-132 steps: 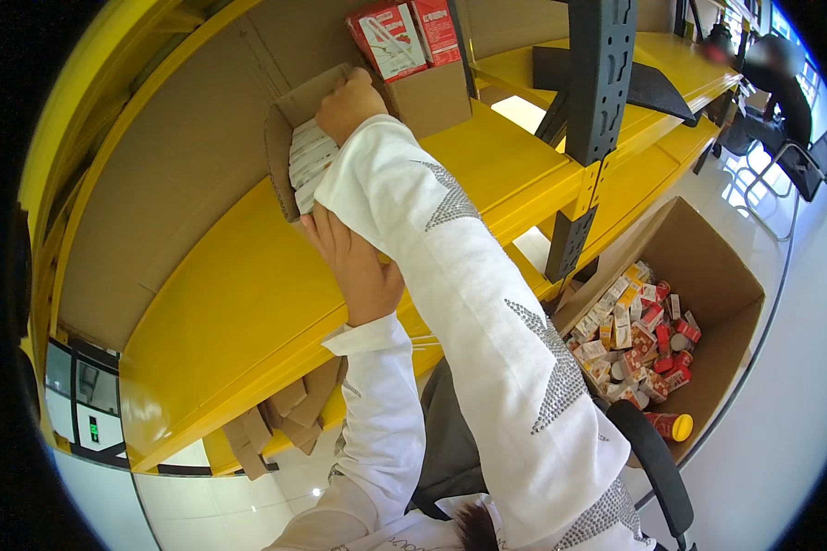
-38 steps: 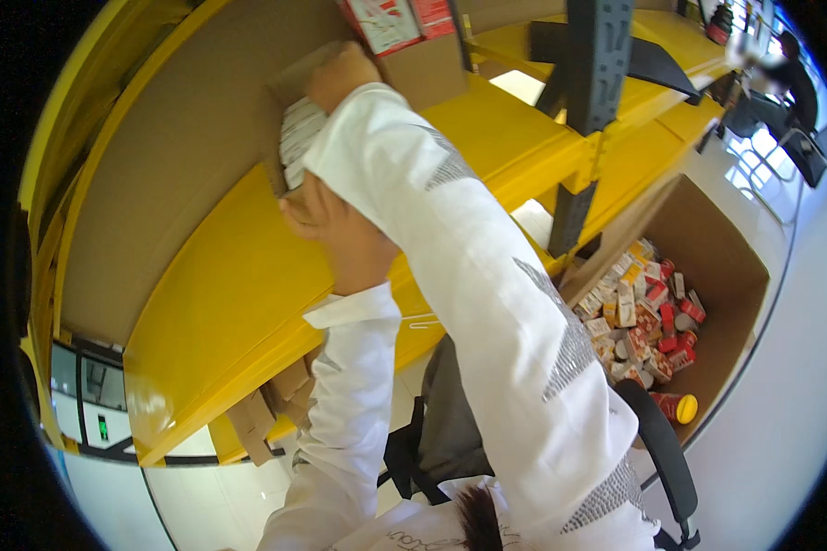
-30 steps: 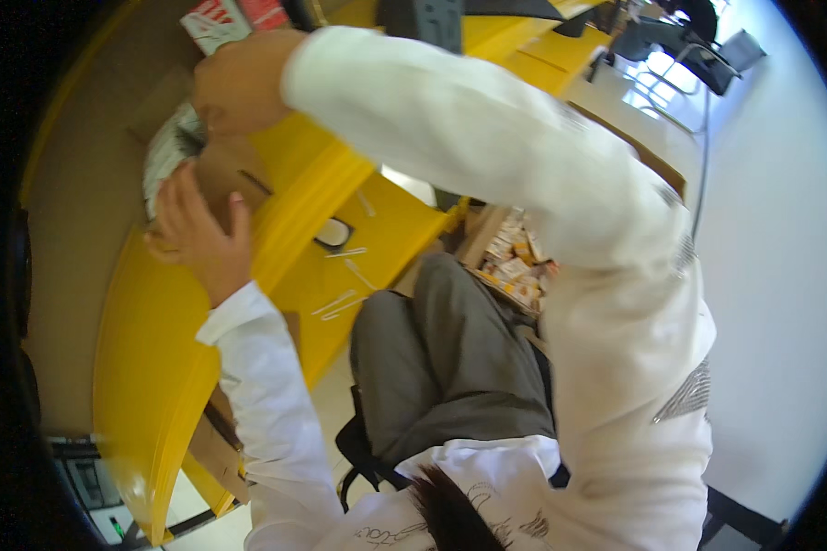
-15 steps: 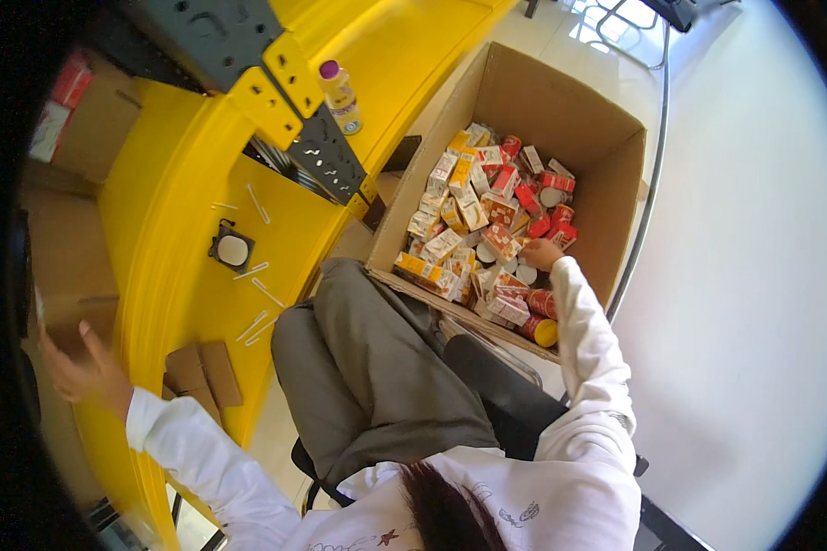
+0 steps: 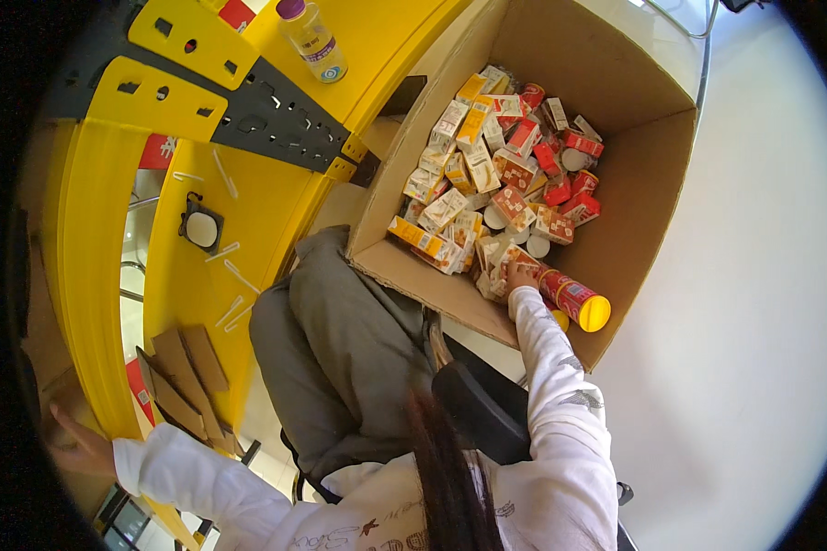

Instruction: The person repeatedly picks small product boxes from a large cardboard bin and places them into smaller cardboard boxes on a yellow shelf. The person handles the boxes by hand, arranging them in rows within the smaller boxes.

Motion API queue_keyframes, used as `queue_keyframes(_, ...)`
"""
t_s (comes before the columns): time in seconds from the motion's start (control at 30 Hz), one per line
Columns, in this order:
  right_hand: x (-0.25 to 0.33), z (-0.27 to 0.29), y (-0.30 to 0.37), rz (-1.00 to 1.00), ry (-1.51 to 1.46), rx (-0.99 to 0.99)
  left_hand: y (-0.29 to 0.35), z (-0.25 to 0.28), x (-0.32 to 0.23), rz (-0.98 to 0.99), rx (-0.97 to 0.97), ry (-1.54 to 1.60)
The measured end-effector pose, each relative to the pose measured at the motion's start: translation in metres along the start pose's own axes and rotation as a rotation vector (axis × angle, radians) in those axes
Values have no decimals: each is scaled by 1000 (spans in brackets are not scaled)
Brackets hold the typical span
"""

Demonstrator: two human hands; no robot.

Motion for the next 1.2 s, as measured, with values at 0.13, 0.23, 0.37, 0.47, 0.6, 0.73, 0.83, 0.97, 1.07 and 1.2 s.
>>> queue_keyframes(0.13, 21, 52, 27, 67, -245, 120, 5, 0, 12, -39, -16, -140)
queue_keyframes(0.23, 34, 73, 33, 378, -813, 99, -6, 1, -1, -176, -82, -135)
queue_keyframes(0.37, 84, 146, 103, 520, -1210, 235, -6, 4, -14, -199, -62, -37)
queue_keyframes(0.47, 118, 176, 155, 704, -1509, 618, -8, 10, -34, -123, -108, 2)
queue_keyframes(0.6, 159, 205, 221, 817, -1461, 675, -6, 2, -40, -27, -108, 111)
queue_keyframes(0.73, 178, 214, 256, 928, -1042, 474, -7, 5, -40, 29, -52, 207)
queue_keyframes(0.83, 225, 225, 318, 1025, -627, 211, -3, 9, -36, 51, -47, 245)
queue_keyframes(0.97, 247, 193, 326, 1107, 274, -287, -2, 12, -41, 49, -66, 329)
queue_keyframes(1.07, 252, 167, 311, 1040, 492, -263, -3, 15, -38, 54, -93, 362)
queue_keyframes(1.2, 224, 173, 261, 845, 21, -53, 0, 14, -34, 64, -65, 361)
Point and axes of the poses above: each hand's wrist, its own y-axis away from the middle knuckle, its own z-axis out of the back of the hand, x = y × z, the point moved 3 cm from there along -y, towards the middle knuckle, and after that the axes turned 8 degrees about x, right-handed, at the moved point
